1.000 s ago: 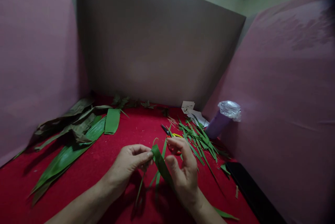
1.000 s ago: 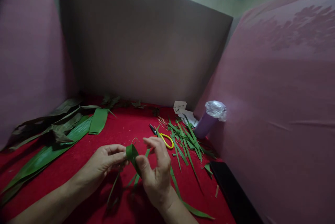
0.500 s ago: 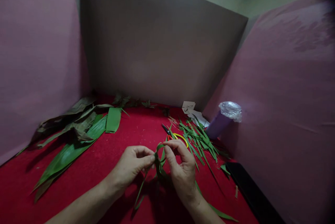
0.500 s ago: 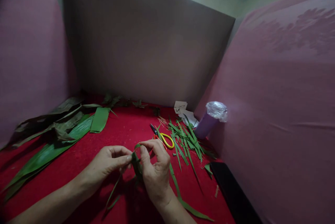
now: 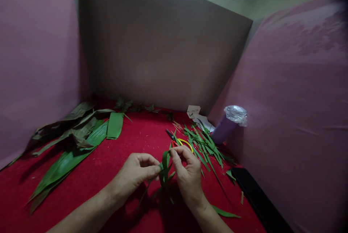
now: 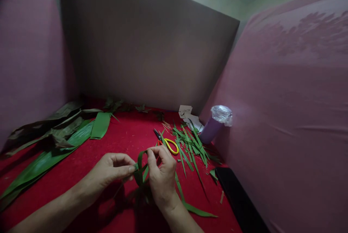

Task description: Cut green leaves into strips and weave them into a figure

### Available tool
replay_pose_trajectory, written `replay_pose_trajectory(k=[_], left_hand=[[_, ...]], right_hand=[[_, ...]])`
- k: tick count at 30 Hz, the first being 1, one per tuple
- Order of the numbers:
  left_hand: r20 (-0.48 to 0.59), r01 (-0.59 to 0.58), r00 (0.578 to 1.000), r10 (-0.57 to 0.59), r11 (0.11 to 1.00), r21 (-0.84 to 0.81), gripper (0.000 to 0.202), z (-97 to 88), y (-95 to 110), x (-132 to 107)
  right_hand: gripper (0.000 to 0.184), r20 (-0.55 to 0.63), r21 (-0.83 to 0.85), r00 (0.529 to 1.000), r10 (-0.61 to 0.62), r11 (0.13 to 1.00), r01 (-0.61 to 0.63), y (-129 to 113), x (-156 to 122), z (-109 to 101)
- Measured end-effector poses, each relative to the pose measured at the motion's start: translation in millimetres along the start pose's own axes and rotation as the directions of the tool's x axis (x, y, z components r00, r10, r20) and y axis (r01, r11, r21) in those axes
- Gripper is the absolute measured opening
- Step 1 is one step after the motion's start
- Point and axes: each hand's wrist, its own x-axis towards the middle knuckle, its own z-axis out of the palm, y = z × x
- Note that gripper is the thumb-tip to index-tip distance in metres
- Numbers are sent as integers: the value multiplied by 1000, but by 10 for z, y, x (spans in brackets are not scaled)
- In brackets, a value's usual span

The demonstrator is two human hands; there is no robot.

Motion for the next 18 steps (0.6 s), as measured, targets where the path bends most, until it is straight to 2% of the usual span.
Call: replay_pose_trajectory(k=[3,6,11,15,18], left_hand=[[36,13,999,-11,999,-37,14,0,6,-13],[27,-21,999,23,998,-54,13,-4,9,-14],[-20,-91,996,90,990,-104,14,-23,-20,15],[-58,-118,992,111,981,-152,28,-22,-48,27],[-65,-131,990,123,980,-147,24,-18,-49,27]], right_hand=[[15,93,173,985,142,972,-157,3,28,-6],[16,189,289,962,198,925,-247,0,42,-6],[17,254,293,953,163,927,-236,14,26,5],[21,250,282,955,158,932,-228,24,20,12],[27,273,297,945,178,919,-259,14,30,14]])
